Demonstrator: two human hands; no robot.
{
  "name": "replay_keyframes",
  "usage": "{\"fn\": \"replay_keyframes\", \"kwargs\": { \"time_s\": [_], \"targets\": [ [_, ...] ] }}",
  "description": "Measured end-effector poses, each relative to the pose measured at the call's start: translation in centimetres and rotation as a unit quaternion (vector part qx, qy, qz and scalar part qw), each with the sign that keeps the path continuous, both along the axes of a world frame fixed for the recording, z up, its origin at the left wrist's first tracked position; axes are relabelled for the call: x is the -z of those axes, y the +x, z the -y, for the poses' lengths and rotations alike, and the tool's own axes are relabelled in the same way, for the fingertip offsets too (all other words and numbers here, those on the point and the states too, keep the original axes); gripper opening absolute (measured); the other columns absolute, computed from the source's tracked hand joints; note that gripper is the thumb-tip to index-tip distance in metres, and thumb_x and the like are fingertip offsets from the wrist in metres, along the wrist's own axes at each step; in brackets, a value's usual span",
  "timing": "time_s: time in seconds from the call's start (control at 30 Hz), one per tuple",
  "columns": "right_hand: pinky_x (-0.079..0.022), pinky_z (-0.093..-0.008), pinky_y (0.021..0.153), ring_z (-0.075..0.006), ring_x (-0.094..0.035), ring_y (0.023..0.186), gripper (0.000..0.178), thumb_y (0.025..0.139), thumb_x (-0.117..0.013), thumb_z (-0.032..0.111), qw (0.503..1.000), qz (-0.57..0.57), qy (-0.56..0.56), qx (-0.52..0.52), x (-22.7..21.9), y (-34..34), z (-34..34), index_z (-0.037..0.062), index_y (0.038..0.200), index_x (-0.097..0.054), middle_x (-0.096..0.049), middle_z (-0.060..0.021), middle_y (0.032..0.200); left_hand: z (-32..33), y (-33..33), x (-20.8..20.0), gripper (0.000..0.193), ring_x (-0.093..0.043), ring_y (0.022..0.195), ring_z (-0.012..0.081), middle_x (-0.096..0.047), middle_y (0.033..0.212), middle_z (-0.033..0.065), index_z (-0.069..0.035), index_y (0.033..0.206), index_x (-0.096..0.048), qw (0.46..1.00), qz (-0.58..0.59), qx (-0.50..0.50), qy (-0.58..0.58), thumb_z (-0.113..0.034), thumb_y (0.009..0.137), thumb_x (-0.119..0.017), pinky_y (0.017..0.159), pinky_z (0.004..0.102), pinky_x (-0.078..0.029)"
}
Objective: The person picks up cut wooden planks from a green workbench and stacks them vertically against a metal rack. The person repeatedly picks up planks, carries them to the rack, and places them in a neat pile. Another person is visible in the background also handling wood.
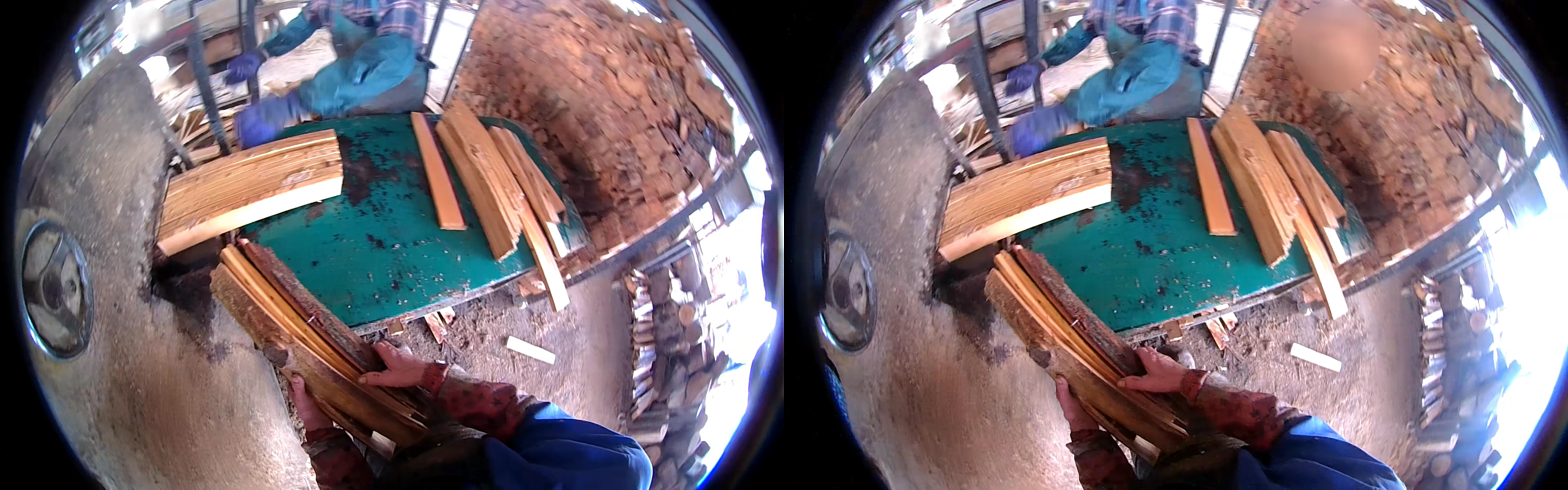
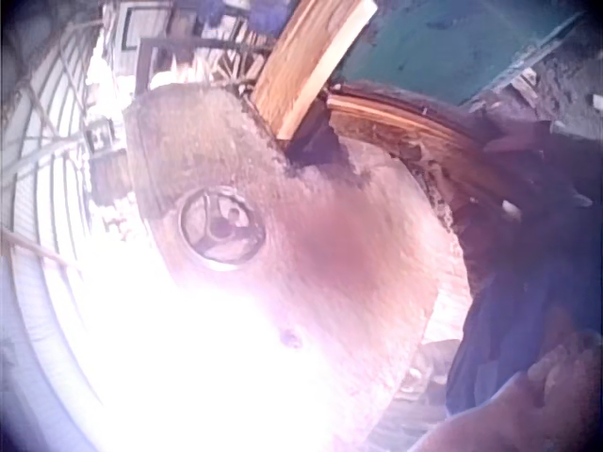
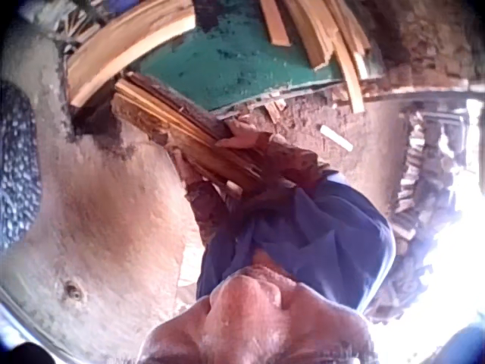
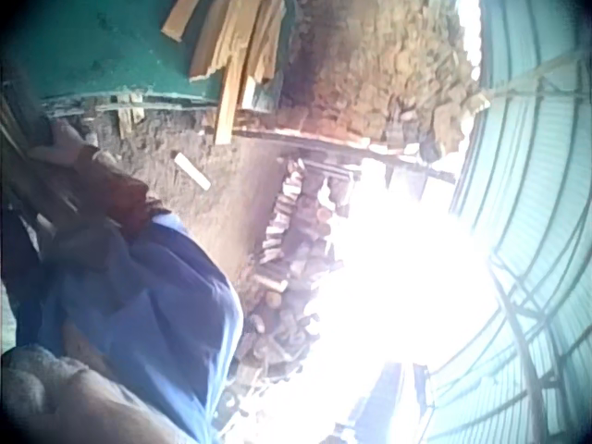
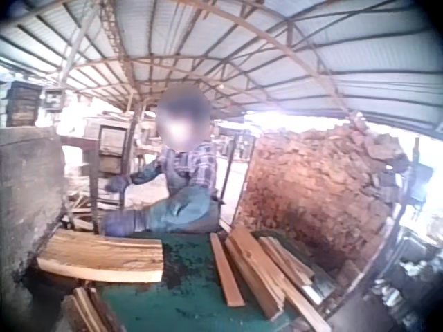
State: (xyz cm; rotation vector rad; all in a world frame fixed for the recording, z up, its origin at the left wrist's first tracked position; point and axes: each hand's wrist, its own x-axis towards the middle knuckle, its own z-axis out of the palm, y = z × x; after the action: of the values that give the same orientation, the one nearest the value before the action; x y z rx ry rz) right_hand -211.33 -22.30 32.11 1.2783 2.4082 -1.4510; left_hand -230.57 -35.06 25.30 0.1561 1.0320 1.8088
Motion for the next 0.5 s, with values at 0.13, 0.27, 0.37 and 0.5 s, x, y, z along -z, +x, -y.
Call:
{"fn": "replay_keyframes", "kwargs": {
  "time_s": [0.13,0.27,0.37,0.5],
  "targets": [
    [-0.044,-0.044,0.097,-0.0378,-0.054,0.118,0.103,0.074,-0.066,0.071,0.998,0.013,-0.068,0.01,-0.4,0.2,-0.6,-0.0075,0.135,-0.039,-0.052,-0.0279,0.126,0.3,0.4,-0.6,0.079,-0.04,0.133,0.0346,-0.038,0.148,0.016,-0.007,0.149,-0.03,0.993,0.105,0.051,-0.019,-0.064,0.095,-0.037,0.112,0.0465,-0.033],
    [-0.043,-0.0435,0.1,-0.0372,-0.054,0.122,0.108,0.071,-0.069,0.071,0.983,-0.129,-0.105,0.082,-0.1,-0.9,-1.4,-0.0046,0.141,-0.036,-0.053,-0.029,0.131,-0.1,1.3,-1.9,0.08,-0.039,0.133,0.0326,-0.034,0.15,0.0152,-0.007,0.149,-0.029,0.992,0.118,0.053,-0.01,-0.065,0.095,-0.035,0.112,0.0461,-0.031],
    [-0.044,-0.0441,0.1,-0.0384,-0.055,0.121,0.108,0.07,-0.069,0.072,0.991,-0.098,-0.074,0.047,0.8,0.0,-1.7,-0.0047,0.139,-0.039,-0.056,-0.0299,0.127,-0.3,1.8,-2.6,0.082,-0.038,0.134,0.0327,-0.034,0.15,0.0156,-0.007,0.15,-0.028,0.99,0.111,0.056,-0.069,-0.067,0.095,-0.033,0.113,0.0461,-0.03],
    [-0.045,-0.0453,0.098,-0.0403,-0.056,0.118,0.106,0.068,-0.072,0.067,0.982,-0.131,-0.121,0.063,-1.9,2.3,0.2,-0.0047,0.138,-0.04,-0.058,-0.0294,0.123,1.1,3.4,-3.7,0.08,-0.035,0.136,0.0343,-0.029,0.153,0.0165,-0.007,0.151,-0.026,0.98,0.167,0.109,0.009,-0.065,0.096,-0.032,0.114,0.0483,-0.029]
  ]
}}
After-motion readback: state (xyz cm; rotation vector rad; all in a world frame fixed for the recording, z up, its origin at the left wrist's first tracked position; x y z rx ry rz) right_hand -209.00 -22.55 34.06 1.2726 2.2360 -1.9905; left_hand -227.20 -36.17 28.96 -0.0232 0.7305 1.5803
